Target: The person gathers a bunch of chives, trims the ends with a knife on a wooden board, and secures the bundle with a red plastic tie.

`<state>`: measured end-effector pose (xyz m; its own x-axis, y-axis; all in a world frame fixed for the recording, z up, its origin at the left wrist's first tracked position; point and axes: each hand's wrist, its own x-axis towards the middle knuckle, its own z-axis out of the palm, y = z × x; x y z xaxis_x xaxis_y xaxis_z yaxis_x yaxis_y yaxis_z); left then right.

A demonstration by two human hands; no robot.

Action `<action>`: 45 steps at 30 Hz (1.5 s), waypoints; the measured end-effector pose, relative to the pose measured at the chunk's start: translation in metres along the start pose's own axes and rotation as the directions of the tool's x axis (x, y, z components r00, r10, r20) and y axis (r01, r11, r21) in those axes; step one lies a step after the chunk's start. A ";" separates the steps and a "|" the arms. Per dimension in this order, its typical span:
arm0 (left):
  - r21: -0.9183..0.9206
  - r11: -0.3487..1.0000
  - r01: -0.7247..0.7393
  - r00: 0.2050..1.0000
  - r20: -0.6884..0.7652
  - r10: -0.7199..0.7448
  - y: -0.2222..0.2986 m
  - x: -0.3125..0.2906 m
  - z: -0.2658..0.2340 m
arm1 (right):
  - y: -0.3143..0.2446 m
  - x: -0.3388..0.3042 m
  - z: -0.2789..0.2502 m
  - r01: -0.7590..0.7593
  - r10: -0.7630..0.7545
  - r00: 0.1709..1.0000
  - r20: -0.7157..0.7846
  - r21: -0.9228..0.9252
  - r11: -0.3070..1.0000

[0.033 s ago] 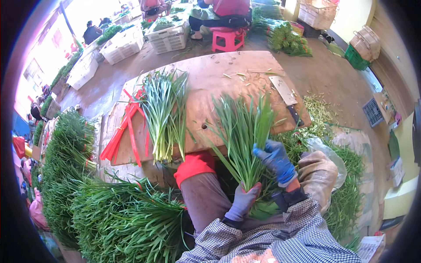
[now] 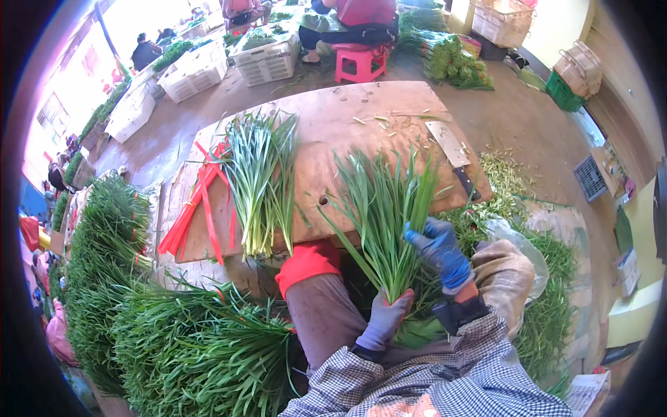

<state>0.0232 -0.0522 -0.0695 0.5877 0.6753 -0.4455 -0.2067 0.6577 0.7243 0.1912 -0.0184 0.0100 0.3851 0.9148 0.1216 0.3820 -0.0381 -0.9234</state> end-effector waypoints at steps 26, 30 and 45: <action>-0.466 0.834 0.295 0.903 0.421 -0.084 0.032 -0.003 -0.014 | 0.053 -0.091 -0.035 -0.110 0.117 0.993 0.011 -0.266 0.958; -0.489 0.840 0.236 0.951 0.296 -0.095 0.028 -0.009 -0.010 | 0.030 -0.064 -0.009 -0.123 0.144 0.977 0.157 -0.134 0.983; -0.557 0.773 0.303 0.908 0.416 -0.055 0.057 -0.014 -0.010 | 0.011 -0.053 -0.005 -0.161 0.119 0.974 0.194 0.217 0.963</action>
<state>-0.0052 -0.0209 -0.0273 0.8705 0.4376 -0.2254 -0.4177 0.8990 0.1318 0.1797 -0.0691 -0.0047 0.2571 0.9644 -0.0625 0.1236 -0.0970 -0.9876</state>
